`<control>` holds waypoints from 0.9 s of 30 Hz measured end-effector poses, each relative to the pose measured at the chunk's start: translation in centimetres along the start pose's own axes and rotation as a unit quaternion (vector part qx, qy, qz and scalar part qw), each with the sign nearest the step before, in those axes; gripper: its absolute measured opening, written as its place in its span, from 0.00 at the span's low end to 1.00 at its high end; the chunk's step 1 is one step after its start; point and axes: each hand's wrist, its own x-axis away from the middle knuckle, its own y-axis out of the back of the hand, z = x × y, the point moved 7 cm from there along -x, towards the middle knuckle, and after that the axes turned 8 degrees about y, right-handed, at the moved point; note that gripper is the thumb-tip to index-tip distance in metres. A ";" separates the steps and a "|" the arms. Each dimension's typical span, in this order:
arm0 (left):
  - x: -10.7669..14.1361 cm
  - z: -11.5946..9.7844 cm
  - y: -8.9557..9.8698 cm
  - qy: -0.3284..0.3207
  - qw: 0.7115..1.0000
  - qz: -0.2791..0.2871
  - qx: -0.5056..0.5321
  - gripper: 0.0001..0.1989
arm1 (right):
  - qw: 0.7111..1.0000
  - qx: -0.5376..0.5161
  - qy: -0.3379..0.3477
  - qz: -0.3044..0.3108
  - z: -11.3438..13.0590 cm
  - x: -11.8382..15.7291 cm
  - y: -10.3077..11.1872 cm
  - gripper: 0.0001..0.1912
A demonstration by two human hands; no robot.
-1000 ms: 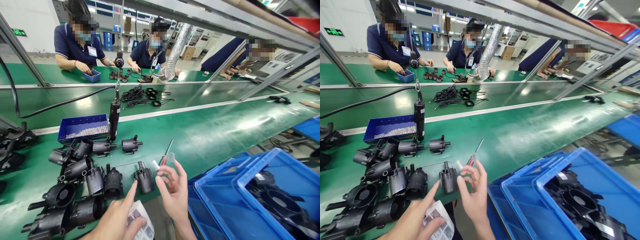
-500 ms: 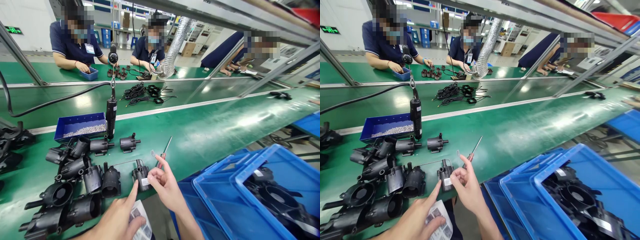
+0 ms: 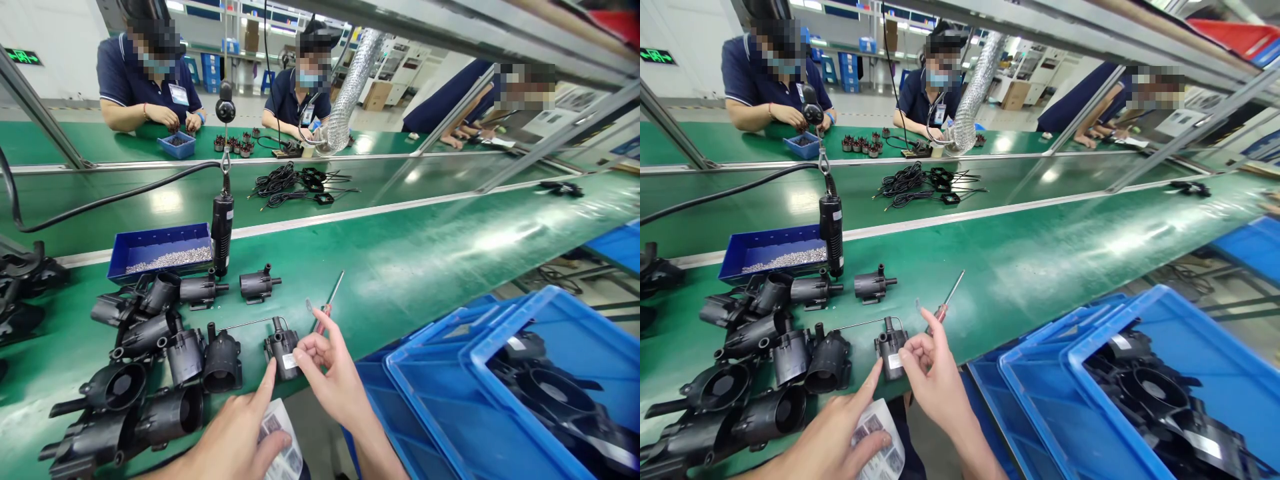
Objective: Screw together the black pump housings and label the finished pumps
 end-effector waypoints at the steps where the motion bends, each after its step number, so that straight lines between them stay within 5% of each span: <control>1: 0.0 -0.1 0.0 0.002 1.000 0.003 0.001 0.53 | 1.000 0.025 0.008 -0.002 0.2 0.2 0.0 0.40; 7: -0.1 -0.1 -0.1 0.005 1.000 0.012 -0.007 0.52 | 0.958 0.256 0.127 -0.025 2.3 1.0 0.2 0.36; 16: 0.0 0.2 -0.2 0.013 1.000 0.014 -0.016 0.53 | 0.994 0.104 0.024 -0.029 -0.1 0.3 1.6 0.36; 27: -0.3 0.8 -0.1 -0.045 0.998 -0.041 0.031 0.52 | 0.985 0.174 -0.010 0.011 0.2 -0.3 -0.3 0.50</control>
